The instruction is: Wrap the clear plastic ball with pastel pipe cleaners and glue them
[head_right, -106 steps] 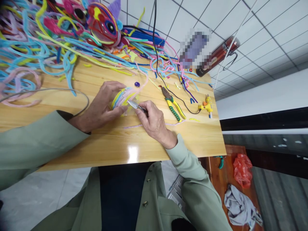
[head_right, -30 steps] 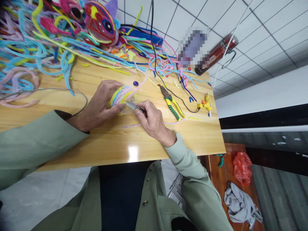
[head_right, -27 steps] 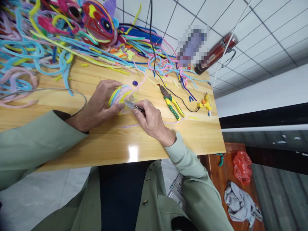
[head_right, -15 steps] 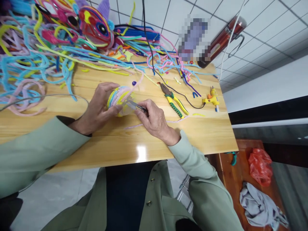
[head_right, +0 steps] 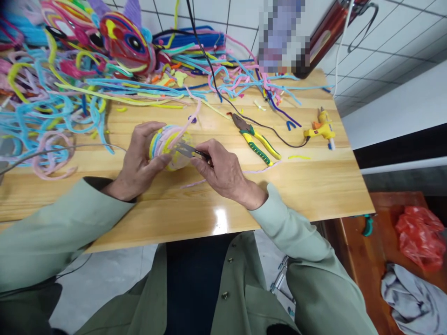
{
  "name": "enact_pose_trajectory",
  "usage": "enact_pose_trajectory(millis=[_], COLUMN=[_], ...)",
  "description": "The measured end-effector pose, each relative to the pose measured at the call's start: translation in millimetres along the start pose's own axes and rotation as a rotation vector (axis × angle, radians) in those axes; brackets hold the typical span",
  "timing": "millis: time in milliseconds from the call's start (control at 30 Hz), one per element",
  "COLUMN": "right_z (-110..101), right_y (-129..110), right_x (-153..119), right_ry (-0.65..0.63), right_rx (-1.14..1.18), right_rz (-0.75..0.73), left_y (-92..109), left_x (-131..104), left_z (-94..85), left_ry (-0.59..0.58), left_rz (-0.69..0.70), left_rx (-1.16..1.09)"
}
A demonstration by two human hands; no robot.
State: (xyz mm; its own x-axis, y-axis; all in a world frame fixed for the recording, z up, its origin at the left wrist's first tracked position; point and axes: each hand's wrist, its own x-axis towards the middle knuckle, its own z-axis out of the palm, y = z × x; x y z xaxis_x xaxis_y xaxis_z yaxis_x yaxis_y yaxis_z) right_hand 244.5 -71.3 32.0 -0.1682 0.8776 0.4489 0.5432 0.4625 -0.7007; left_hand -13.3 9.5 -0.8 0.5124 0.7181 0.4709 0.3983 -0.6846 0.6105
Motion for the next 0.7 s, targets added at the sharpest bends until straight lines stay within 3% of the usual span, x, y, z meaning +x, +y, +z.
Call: enact_pose_trajectory(millis=[500,700], right_z=[9.5,6.1], right_y=[1.3,-3.5], right_x=[2.2,3.3], right_ry=[-0.083,-0.077], right_rx=[0.028,0.041], right_rz=[0.021,0.006], left_y=[6.0,1.8], left_x=[1.3,1.7], left_z=[0.5,4.2], left_ry=[0.036,0.075], left_rz=[0.03,0.112], left_rx=[-0.018,-0.049])
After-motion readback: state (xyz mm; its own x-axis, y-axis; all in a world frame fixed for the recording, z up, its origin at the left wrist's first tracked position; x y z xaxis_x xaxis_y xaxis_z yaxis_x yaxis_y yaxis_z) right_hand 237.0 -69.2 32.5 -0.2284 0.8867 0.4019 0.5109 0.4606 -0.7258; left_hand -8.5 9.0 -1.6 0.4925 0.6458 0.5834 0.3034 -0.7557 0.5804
